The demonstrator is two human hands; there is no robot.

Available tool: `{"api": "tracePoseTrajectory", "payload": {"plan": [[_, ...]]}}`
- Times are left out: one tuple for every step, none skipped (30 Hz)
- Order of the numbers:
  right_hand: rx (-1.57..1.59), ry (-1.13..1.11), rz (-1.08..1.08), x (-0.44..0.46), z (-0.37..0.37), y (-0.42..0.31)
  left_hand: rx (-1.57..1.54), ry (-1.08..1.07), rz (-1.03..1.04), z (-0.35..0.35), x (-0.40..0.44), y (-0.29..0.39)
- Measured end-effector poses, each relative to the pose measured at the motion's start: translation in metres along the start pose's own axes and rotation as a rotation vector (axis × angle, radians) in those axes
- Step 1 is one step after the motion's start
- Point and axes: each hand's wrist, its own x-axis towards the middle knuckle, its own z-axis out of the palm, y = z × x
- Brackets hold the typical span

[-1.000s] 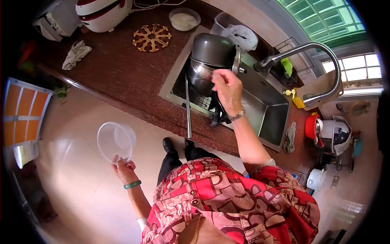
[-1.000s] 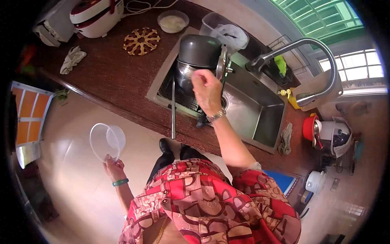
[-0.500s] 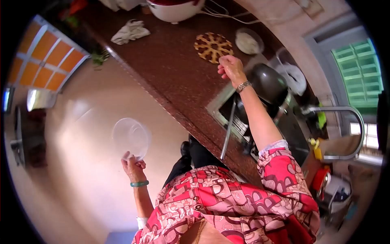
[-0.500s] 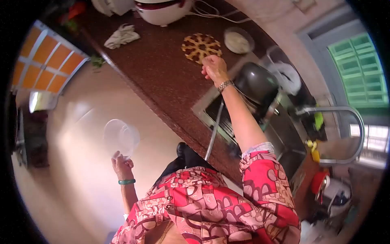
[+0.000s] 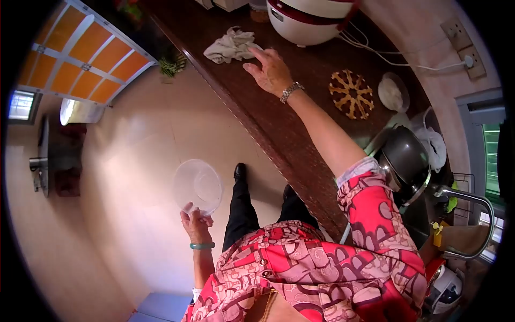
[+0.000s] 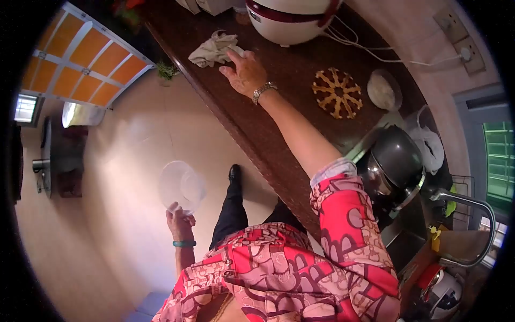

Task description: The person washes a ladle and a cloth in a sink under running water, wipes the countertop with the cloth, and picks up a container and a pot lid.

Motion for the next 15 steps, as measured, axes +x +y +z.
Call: {"api": "tracePoseTrajectory", "payload": {"plan": [[-0.108,0.041,-0.041,0.015,0.012,-0.005,-0.002,-0.008,-0.016,-0.002,0.014,0.011],[-0.218,0.08,-0.083,0.03,0.023,-0.008,-0.003,-0.018,-0.021,-0.003,0.029,0.023],[-0.128,-0.058,-0.048,0.046,0.033,-0.007,-0.001,-0.009,0.001,-0.006,0.04,0.033],[-0.14,-0.066,-0.036,0.061,0.049,-0.007,0.003,-0.002,0.019,-0.01,0.052,0.042],[-0.24,-0.135,0.085,0.076,0.069,-0.009,-0.056,-0.005,0.035,-0.018,0.064,0.049],[-0.351,-0.201,0.206,0.083,0.091,-0.002,-0.041,0.005,0.041,-0.021,0.074,0.05],[-0.44,-0.069,0.148,0.09,0.109,-0.003,-0.036,0.026,0.049,-0.029,0.087,0.056],[-0.452,-0.074,0.189,0.096,0.129,-0.003,-0.02,0.043,0.054,-0.037,0.099,0.063],[-0.457,-0.049,0.137,0.101,0.139,-0.011,0.016,0.056,0.048,-0.043,0.109,0.07],[-0.464,-0.03,0.092,0.098,0.142,-0.013,0.054,0.026,0.014,-0.045,0.117,0.077],[-0.362,-0.026,0.018,0.085,0.14,-0.015,0.047,0.055,0.009,-0.044,0.126,0.082],[-0.259,-0.017,-0.066,0.069,0.134,-0.025,0.031,0.087,0.01,-0.042,0.135,0.087],[-0.326,0.045,-0.174,0.035,0.125,-0.035,-0.012,0.029,0.004,-0.051,0.152,0.06],[-0.319,-0.048,-0.161,0.01,0.11,-0.046,0.015,0.013,-0.012,-0.046,0.158,0.075],[-0.314,-0.135,-0.159,-0.018,0.09,-0.049,0.042,-0.012,-0.012,-0.035,0.168,0.086]]}}
